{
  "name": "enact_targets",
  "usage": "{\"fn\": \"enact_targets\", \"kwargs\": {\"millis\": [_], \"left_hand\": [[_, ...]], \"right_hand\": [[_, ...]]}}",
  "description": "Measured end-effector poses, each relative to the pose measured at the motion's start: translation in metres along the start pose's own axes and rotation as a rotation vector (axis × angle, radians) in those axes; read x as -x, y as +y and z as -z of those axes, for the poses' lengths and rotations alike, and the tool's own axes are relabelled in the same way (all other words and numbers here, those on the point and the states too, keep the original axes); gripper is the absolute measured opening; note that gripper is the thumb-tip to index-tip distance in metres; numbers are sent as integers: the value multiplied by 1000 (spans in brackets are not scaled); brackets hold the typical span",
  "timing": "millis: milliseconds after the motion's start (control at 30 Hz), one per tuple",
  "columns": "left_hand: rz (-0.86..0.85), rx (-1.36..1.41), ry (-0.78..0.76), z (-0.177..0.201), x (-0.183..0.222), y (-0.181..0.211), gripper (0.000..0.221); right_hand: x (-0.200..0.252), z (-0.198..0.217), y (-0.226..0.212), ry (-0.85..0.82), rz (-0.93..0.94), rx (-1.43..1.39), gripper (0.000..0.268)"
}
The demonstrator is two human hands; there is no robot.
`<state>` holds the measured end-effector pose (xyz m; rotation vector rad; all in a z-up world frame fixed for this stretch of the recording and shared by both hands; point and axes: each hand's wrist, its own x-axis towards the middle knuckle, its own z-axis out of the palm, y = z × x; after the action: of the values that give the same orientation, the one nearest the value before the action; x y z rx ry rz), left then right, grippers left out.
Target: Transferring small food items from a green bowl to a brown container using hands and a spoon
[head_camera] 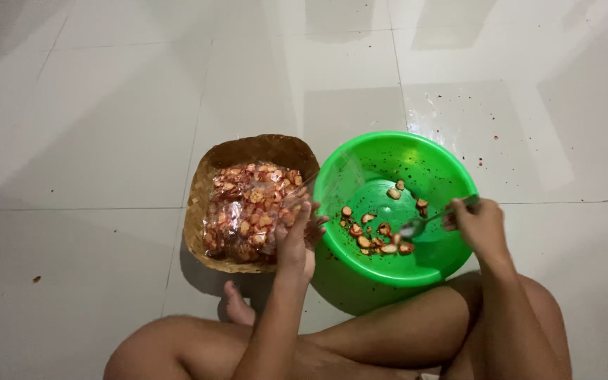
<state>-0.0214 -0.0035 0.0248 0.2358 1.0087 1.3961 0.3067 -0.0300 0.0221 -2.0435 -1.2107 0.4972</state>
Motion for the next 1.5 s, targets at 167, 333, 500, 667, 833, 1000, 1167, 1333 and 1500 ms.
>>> {"fn": "enact_targets", "kwargs": {"millis": [167,333,500,667,833,1000,1167,1333,1500], "left_hand": [[11,-41,-63,-7,13,7,35],[7,-80,-46,2,3,-3,37],[22,-84,9,13,1,-1,39],[110,-71,-6,12,3,6,36],[163,-60,-66,16,-3,-5,36],[171,-114,-99,21,-3,-10,40],[165,-169,-142,22,-8,-15,39],[150,-204,-179,18,-8,-21,37],[134,-99,-173,23,-12,-18,35]], "right_hand": [[23,-40,-2,-305,-138,-526,27],[24,-71,-4,-277,-207,-627,25],[24,-66,-5,-316,-393,-776,35],[12,-52,12,-292,-369,-914,27],[-19,-29,50,-202,-329,-994,30],[-16,-4,37,-136,-303,-1046,30],[-11,2,14,-132,-242,-1083,29],[24,10,-53,-197,-37,-877,30],[23,23,-61,-130,167,-774,26]]}}
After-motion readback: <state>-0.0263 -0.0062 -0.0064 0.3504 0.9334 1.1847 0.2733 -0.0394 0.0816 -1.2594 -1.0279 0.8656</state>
